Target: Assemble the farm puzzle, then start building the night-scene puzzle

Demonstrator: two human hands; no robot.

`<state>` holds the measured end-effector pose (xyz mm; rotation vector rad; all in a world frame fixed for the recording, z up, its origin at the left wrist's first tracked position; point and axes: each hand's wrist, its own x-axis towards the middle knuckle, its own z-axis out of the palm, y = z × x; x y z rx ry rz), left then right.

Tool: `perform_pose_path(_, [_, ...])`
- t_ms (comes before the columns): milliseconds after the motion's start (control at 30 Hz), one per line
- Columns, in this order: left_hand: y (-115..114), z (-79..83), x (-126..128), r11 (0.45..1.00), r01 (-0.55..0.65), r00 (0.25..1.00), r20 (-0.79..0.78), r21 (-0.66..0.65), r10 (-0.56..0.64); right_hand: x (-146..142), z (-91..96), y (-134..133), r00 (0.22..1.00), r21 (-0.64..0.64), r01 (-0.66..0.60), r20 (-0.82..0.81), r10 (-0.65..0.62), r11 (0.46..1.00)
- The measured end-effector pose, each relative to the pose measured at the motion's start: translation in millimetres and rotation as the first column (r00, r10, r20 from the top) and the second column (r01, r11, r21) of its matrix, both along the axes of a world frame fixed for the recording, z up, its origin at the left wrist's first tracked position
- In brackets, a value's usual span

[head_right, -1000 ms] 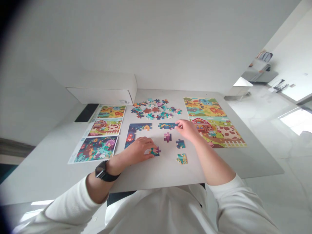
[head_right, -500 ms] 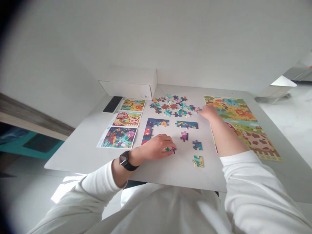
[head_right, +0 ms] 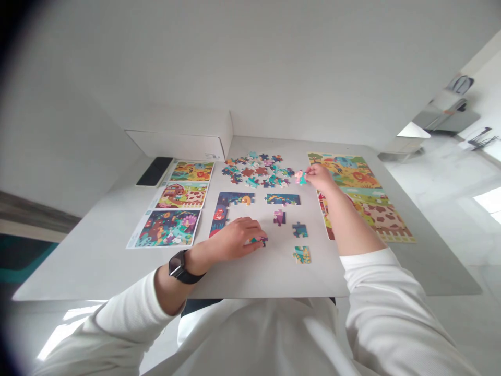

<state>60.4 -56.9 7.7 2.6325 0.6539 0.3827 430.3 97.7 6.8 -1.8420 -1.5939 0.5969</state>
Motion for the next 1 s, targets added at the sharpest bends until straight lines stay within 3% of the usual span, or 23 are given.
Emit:
perform_pose_path(100, [0.2, 1.3, 0.2, 1.0, -0.013, 1.0, 0.006, -0.002, 0.013, -9.0, 8.9, -26.6, 0.934, -0.011, -0.008, -0.357, 0.004, 1.0])
perform_pose_path(200, [1.3, 0.4, 0.6, 0.999, -0.051, 0.999, 0.012, -0.003, 0.051, -19.5, 14.5, -58.7, 0.875, 0.038, -0.107, -0.471, 0.112, 0.994])
perform_pose_path(333, [4.3, -4.1, 1.7, 0.998, -0.066, 0.998, -0.004, -0.007, 0.066, -35.8, 10.8, -93.9, 0.867, 0.032, -0.184, -0.466, 0.177, 0.982])
perform_pose_path(433, [6.8, -8.7, 2.8, 0.998, -0.061, 0.998, -0.022, 0.001, 0.061, -45.4, 2.2, -106.3, 0.871, 0.032, -0.211, -0.448, 0.203, 0.977])
perform_pose_path(833, [9.2, -12.5, 1.4, 0.997, -0.081, 0.996, -0.045, -0.003, 0.081, -52.0, -7.6, -112.8, 0.91, -0.056, -0.28, -0.333, 0.246, 0.958])
perform_pose_path(1000, [11.5, -14.2, 0.8, 0.99, -0.144, 0.99, 0.002, -0.011, 0.144, -57.1, -9.5, -115.6, 0.908, -0.084, -0.311, -0.321, 0.27, 0.947])
